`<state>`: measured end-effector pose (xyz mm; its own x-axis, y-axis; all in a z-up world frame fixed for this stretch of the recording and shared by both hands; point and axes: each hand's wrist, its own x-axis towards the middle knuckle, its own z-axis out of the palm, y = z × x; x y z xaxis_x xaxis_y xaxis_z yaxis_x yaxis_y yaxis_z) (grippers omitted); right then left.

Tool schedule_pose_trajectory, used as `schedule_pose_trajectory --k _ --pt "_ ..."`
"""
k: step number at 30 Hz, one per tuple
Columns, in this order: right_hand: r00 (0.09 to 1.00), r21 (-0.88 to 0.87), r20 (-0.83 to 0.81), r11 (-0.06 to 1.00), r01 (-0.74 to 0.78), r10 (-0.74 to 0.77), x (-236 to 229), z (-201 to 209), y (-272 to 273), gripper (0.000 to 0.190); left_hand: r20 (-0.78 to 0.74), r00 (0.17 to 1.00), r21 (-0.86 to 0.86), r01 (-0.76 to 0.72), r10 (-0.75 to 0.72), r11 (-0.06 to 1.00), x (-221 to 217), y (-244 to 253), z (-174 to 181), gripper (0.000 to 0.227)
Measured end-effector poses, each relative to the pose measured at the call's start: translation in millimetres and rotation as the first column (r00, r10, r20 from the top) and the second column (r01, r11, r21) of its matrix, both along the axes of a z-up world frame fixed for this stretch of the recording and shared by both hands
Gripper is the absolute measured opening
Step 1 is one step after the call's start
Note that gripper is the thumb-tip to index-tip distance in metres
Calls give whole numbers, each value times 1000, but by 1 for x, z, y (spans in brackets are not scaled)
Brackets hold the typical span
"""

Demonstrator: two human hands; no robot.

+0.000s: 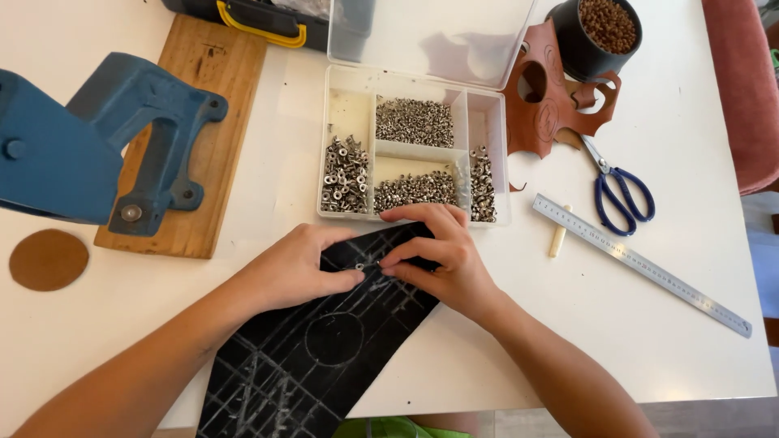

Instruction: Inserting metal eyelets into pre-punched holes in a black leather component

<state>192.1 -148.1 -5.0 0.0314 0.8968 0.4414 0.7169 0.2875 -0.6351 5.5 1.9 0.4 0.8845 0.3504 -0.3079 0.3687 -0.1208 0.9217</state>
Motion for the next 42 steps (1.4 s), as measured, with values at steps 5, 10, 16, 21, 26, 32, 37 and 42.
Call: schedule_pose_trajectory --k 5,10,16,21,26,32,37,42 --pt "999 52 47 999 12 -14 -9 1 -2 11 76 997 28 -15 13 999 -2 -10 -11 32" --pt "999 58 31 998 24 -26 -13 3 -4 11 144 990 68 -24 14 997 -4 -13 -14 26" --pt "999 43 4 998 36 -36 -13 3 -6 12 231 973 148 -23 -12 989 -5 -18 -9 24" --pt "985 -62 -121 991 115 -122 -13 0 -11 36 331 940 211 15 -86 977 -1 -20 -4 23" --pt "964 -216 -141 957 192 -225 -15 -10 -18 41 295 952 208 19 -81 978 -1 -21 -11 23" --pt "999 -182 21 983 -24 29 9 48 12 20 128 988 148 66 -86 987 -3 -17 -21 25" --pt "929 45 365 996 -82 60 6 44 77 3 39 996 77 81 -85 994 -1 -12 -31 29" --pt "667 -296 730 949 111 150 -4 3 124 35 17 997 -171 76 -74 982 -3 3 -69 36"
